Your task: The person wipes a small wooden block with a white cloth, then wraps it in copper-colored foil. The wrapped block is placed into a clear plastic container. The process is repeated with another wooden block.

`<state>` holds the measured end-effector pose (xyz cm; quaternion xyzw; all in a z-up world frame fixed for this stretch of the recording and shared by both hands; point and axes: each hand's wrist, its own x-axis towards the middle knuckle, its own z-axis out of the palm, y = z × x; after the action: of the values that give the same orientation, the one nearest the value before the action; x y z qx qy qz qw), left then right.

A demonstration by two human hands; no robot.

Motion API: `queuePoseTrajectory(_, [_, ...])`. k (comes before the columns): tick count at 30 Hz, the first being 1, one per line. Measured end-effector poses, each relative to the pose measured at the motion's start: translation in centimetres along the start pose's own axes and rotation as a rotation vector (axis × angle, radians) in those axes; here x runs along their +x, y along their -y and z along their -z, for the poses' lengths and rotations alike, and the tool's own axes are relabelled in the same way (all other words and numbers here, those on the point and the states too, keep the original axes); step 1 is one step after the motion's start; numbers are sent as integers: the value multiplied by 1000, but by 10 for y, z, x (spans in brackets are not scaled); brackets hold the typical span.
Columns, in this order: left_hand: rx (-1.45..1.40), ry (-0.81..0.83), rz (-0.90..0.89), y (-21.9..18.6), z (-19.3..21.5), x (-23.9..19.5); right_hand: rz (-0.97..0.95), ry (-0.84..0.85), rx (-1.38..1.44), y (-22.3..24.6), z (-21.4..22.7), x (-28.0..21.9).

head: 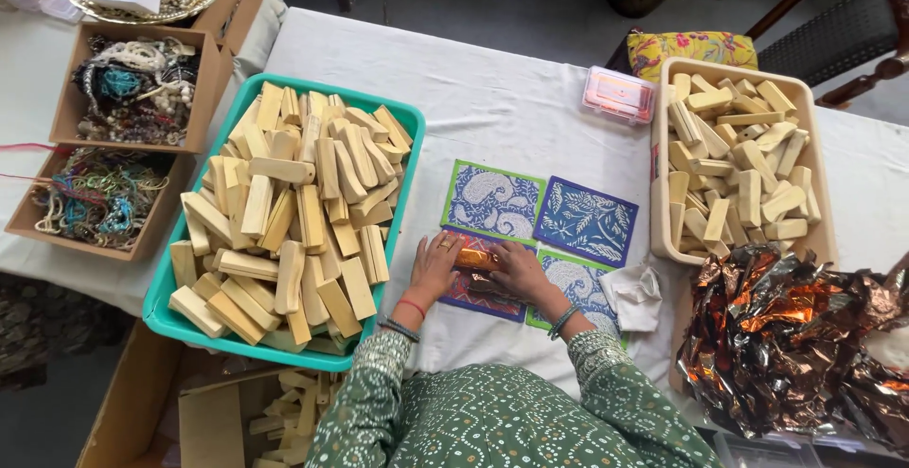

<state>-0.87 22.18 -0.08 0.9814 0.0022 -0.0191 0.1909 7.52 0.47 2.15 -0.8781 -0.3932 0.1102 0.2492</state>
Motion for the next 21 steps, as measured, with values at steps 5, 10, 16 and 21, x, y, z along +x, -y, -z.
queuePoseTrajectory(5, [95, 75, -58, 28, -28, 12, -83, 27, -30, -21, 0, -21])
queuePoseTrajectory(10, [159, 190, 52, 16, 5, 6, -109, -12, -36, -18, 10, -39])
queuePoseTrajectory(16, [68, -15, 109, -11, -10, -6, -241, -160, 47, -15, 7, -49])
queuePoseTrajectory(21, [61, 53, -111, -19, -43, -4, -183, 82, -148, -15, -11, -44])
